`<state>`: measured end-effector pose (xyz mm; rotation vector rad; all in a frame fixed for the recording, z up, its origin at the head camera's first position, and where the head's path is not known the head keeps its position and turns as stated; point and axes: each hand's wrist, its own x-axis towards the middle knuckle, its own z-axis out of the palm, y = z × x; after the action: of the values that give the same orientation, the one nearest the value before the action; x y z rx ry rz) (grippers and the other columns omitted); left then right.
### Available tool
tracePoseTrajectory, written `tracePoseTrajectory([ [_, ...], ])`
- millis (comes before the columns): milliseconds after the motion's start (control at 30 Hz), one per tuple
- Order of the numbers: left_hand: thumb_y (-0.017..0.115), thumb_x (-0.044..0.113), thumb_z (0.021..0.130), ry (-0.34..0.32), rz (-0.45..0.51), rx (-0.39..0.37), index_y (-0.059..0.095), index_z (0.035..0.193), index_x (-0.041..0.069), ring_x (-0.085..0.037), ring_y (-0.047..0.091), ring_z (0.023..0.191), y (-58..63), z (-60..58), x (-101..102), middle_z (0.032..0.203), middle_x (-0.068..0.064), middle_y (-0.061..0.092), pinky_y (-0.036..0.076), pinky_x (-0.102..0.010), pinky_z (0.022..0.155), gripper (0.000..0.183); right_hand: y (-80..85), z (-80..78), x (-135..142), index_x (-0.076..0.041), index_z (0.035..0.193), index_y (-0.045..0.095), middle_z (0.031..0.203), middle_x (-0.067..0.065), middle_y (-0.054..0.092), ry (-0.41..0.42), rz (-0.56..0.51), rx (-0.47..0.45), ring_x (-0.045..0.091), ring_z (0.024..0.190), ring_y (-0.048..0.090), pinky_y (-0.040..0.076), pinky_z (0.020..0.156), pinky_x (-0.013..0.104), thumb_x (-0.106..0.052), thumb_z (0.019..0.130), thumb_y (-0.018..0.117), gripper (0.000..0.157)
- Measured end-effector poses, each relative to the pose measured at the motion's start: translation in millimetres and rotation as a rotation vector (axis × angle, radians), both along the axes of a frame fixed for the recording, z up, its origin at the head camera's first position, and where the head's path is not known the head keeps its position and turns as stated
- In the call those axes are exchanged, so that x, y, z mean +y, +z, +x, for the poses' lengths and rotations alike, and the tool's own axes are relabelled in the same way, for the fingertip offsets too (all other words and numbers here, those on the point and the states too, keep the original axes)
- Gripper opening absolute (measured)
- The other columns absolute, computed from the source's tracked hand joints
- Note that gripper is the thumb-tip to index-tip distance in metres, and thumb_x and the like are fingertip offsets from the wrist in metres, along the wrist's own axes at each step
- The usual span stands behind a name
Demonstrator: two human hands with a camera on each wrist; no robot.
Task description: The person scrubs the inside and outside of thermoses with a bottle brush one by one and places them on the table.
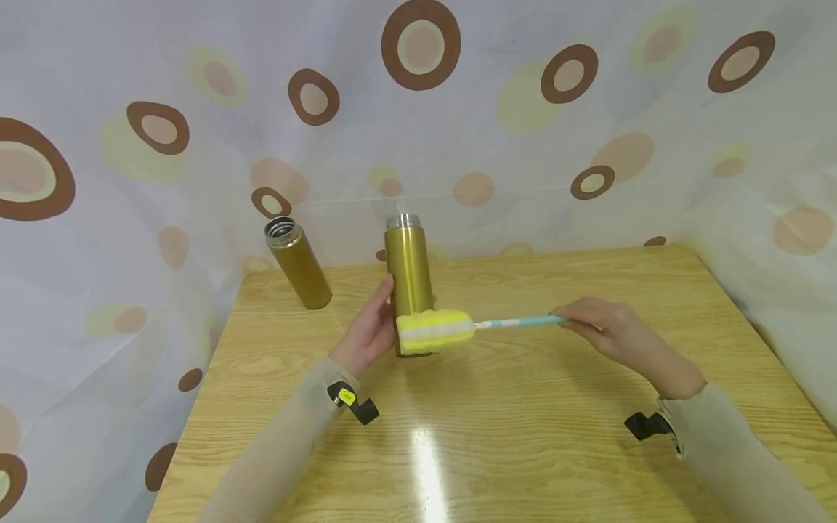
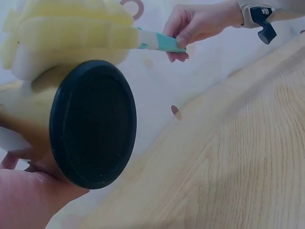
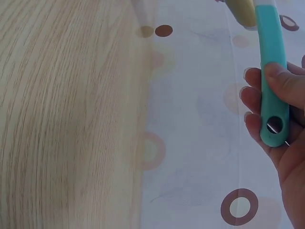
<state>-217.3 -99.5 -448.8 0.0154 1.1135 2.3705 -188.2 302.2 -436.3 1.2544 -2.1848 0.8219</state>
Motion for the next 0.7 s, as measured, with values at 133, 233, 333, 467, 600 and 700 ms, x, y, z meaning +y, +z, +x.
tracePoseTrajectory([
  [133,0.065,0.066,0.093,-0.020,-0.028,0.015,0.035,0.148,0.018,-0.017,0.058,0.120,-1.3,1.8,1,0.131,-0.003,0.057,0.042,-0.035,0.110,0.079,-0.3,-3.3,-1,-0.002,0.109,0.077,0.095,0.006,0.076,-0.031,-0.033,0.034,0.009,0.072,0.064,0.044,0.060,0.017,-0.039,0.109,0.051,0.045],
  [233,0.050,0.060,0.104,-0.014,-0.035,0.024,0.044,0.136,0.026,-0.015,0.057,0.119,-1.2,3.0,3,0.129,0.001,0.056,0.045,-0.034,0.106,0.047,2.1,-5.0,-2,-0.001,0.107,0.078,0.093,0.008,0.077,-0.066,-0.050,0.069,0.013,0.071,0.065,0.044,0.060,0.017,-0.040,0.108,0.051,0.047],
  [333,0.034,0.052,0.111,-0.033,-0.038,0.018,0.047,0.130,0.029,-0.015,0.056,0.120,-2.4,3.8,4,0.130,0.001,0.055,0.044,-0.035,0.106,0.033,4.9,-5.4,-2,0.000,0.107,0.079,0.094,0.009,0.078,-0.119,-0.060,0.092,0.018,0.076,0.070,0.048,0.067,0.012,-0.042,0.107,0.050,0.050],
  [467,0.036,0.050,0.111,-0.077,-0.077,0.067,0.045,0.139,0.029,-0.020,0.053,0.126,-8.7,5.5,5,0.137,-0.003,0.052,0.042,-0.038,0.110,0.036,7.4,-5.7,0,0.001,0.106,0.079,0.094,0.011,0.078,-0.201,-0.095,0.091,0.015,0.081,0.071,0.049,0.078,0.006,-0.044,0.106,0.050,0.054],
  [600,0.042,0.052,0.110,-0.096,-0.117,0.165,0.044,0.142,0.030,-0.022,0.052,0.127,-14.7,7.2,8,0.138,-0.003,0.051,0.044,-0.040,0.108,0.039,10.5,-7.2,-1,0.003,0.108,0.079,0.095,0.013,0.078,-0.257,-0.140,0.103,0.015,0.082,0.072,0.047,0.082,0.003,-0.044,0.105,0.052,0.054],
  [700,0.046,0.051,0.109,-0.095,-0.118,0.193,0.044,0.144,0.031,-0.022,0.055,0.125,-16.9,8.3,10,0.137,-0.003,0.052,0.048,-0.040,0.105,0.040,12.8,-6.8,-2,0.003,0.110,0.079,0.097,0.015,0.079,-0.287,-0.157,0.086,0.010,0.089,0.073,0.046,0.087,0.003,-0.045,0.104,0.052,0.055],
])
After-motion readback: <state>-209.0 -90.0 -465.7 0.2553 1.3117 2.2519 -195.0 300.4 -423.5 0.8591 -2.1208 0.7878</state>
